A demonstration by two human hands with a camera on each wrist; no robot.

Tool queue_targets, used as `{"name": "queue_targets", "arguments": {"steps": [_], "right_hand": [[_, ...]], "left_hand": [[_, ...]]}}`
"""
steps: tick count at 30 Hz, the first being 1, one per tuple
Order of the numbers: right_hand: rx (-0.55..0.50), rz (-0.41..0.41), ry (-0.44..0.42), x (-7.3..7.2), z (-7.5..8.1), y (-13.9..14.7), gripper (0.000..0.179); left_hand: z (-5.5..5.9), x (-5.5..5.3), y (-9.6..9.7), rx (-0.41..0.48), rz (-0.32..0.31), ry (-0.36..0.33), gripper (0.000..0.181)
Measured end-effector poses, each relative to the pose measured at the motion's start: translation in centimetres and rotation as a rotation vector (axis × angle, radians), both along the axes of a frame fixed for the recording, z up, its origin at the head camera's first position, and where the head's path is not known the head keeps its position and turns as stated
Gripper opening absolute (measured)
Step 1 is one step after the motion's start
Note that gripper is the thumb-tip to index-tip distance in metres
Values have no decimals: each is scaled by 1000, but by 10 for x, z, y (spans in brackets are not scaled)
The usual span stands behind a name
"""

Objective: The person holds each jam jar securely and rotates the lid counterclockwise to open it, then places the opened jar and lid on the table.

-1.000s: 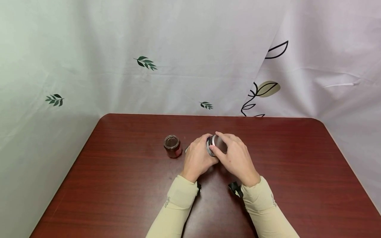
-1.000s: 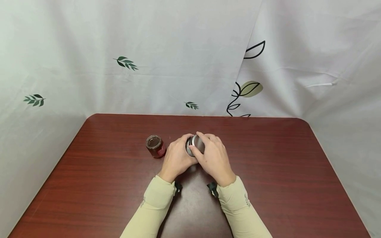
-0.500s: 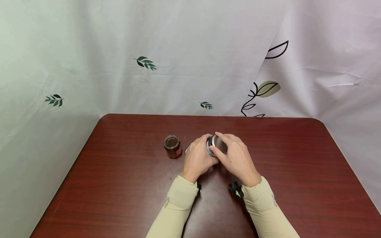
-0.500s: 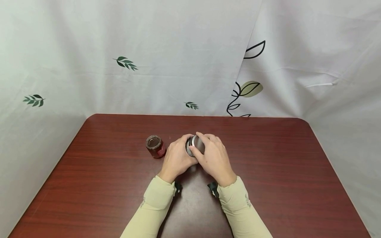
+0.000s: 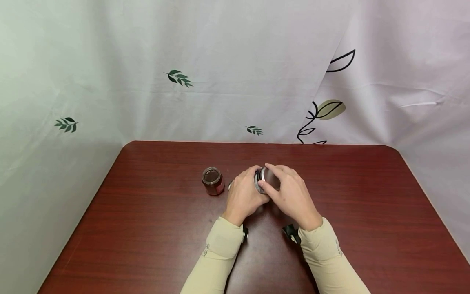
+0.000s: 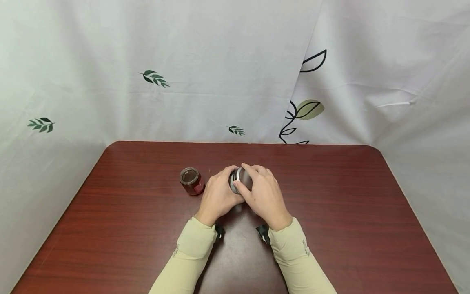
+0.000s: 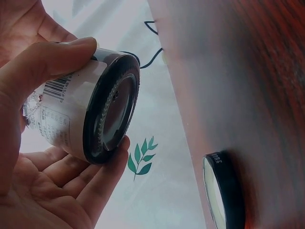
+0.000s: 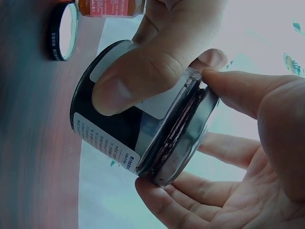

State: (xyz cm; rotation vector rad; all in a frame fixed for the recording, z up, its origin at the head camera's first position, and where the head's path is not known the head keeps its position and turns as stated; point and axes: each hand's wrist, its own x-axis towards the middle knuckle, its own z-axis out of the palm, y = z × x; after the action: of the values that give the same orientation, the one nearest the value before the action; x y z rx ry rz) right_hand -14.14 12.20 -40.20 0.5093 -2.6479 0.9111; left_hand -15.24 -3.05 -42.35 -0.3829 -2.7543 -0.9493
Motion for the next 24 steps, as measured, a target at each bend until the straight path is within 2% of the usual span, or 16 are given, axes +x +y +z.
{"name": "queue_targets", "arguments": {"steps": [24], "right_hand": [[8, 20, -29, 1, 2, 2, 54]], "left_hand": [[-2, -1, -1, 3, -11, -5, 67]]}}
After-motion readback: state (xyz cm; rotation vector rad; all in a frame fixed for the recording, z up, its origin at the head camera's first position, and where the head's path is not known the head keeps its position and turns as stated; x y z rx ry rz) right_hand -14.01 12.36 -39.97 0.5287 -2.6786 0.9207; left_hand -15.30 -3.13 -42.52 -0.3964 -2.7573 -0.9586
